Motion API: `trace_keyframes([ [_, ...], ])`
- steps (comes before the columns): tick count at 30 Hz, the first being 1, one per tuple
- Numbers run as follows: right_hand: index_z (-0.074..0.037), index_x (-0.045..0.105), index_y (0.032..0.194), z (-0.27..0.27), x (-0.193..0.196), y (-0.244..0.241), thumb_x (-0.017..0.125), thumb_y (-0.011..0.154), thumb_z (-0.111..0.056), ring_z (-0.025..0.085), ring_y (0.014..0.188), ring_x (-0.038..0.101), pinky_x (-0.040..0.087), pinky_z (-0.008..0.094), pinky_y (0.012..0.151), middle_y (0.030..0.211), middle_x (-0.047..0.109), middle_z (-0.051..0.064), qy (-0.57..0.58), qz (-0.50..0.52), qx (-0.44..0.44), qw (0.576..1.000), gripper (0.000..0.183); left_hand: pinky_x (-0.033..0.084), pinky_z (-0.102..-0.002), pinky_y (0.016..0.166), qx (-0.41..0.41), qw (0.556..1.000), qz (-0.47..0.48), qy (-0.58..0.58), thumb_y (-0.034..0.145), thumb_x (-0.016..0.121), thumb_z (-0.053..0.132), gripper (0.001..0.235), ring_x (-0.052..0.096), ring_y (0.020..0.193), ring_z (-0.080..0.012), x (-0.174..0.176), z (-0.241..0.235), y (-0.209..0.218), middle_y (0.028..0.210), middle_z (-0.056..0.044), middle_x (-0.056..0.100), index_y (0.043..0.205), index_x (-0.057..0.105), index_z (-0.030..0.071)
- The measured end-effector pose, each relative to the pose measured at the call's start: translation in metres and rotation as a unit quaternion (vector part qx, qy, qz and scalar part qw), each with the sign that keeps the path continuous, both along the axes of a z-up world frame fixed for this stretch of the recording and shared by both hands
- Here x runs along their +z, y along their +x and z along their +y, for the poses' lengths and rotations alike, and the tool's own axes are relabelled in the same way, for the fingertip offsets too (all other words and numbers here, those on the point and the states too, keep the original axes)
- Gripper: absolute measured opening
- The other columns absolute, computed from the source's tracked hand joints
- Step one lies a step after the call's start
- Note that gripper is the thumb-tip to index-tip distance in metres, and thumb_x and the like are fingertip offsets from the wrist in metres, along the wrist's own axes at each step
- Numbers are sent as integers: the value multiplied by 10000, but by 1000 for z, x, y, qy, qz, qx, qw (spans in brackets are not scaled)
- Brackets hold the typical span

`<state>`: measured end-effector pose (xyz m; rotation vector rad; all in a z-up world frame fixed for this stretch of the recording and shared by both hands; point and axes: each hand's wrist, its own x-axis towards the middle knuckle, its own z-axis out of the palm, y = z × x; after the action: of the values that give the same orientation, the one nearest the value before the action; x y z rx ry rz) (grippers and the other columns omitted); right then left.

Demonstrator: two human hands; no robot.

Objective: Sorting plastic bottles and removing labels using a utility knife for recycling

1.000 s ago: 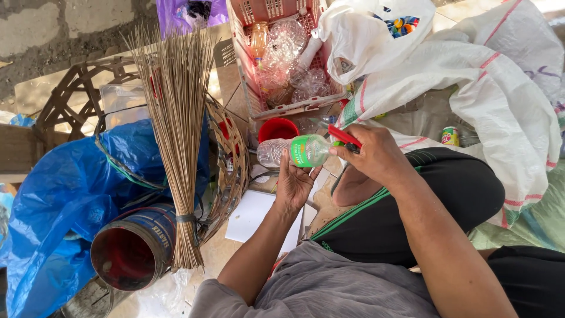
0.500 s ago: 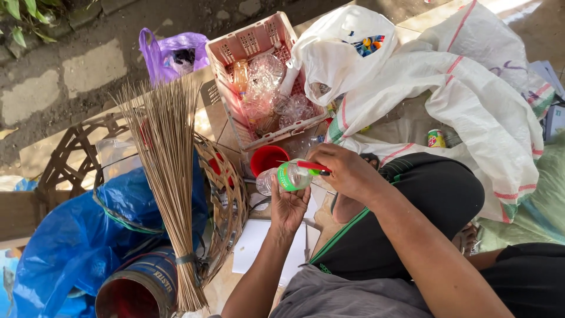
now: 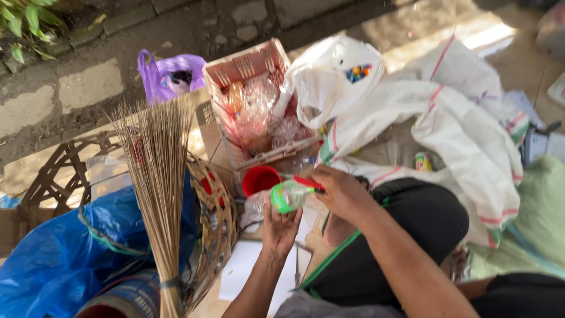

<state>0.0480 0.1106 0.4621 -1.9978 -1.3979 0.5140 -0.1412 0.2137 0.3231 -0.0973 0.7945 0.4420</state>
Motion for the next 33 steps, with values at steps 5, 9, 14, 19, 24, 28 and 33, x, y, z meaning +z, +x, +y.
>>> trace_keyframes([
  [5, -142, 670, 1035, 1, 0, 0, 829, 755, -89, 348, 1050, 713, 592, 425, 895, 1135, 705, 34, 13, -9, -5, 1000, 327, 616, -471, 969, 15, 1000, 11, -5, 879, 774, 507, 535, 746, 1005, -322, -15, 8, -2, 1086, -166, 755, 1072, 690, 16],
  [9, -88, 663, 1110, 8, 19, -4, 789, 730, -90, 284, 876, 713, 556, 421, 748, 1110, 710, 43, -30, -14, -91, 995, 401, 575, -370, 971, 8, 999, 31, 44, 852, 705, 478, 728, 656, 1120, -266, -5, 11, -2, 1253, -176, 631, 1365, 519, -3],
  [14, -140, 658, 1015, 9, 68, 24, 789, 841, -360, 254, 600, 657, 472, 429, 579, 749, 726, 49, -150, -33, -100, 983, 310, 511, -395, 1053, 10, 994, 90, 63, 867, 667, 420, 648, 599, 1178, -274, 12, 12, -2, 1292, -175, 589, 1345, 533, 3],
  [19, -266, 651, 1267, 29, 109, 78, 786, 830, -276, 212, 739, 751, 558, 379, 686, 985, 800, 39, -315, -62, -92, 943, 457, 584, -408, 919, 33, 956, 67, 282, 850, 796, 171, 359, 692, 917, -290, 13, 6, -12, 957, -199, 699, 1032, 675, -114],
  [24, -136, 671, 1243, 46, 26, 174, 791, 855, -239, 357, 826, 701, 518, 482, 731, 979, 753, 112, -166, -180, -152, 958, 419, 607, -448, 939, 41, 928, 189, 319, 772, 797, 95, 616, 693, 1050, -367, 34, 15, -9, 1165, -249, 668, 1314, 555, -69],
  [28, -156, 664, 1432, 45, 9, 182, 787, 903, -325, 392, 839, 699, 530, 491, 735, 1053, 753, 182, -127, -222, -166, 952, 569, 646, -437, 1013, -5, 793, 323, 516, 717, 867, 214, 771, 680, 1213, -361, -9, 34, -14, 1336, -201, 612, 1361, 487, 26],
  [33, -80, 722, 1398, -6, 31, 163, 825, 912, -207, 353, 759, 686, 524, 453, 676, 1115, 761, 156, -59, -244, -134, 959, 513, 661, -368, 873, -15, 795, 328, 509, 706, 889, 162, 1007, 691, 1160, -361, -42, 53, -16, 1419, -249, 546, 1509, 302, 6],
])
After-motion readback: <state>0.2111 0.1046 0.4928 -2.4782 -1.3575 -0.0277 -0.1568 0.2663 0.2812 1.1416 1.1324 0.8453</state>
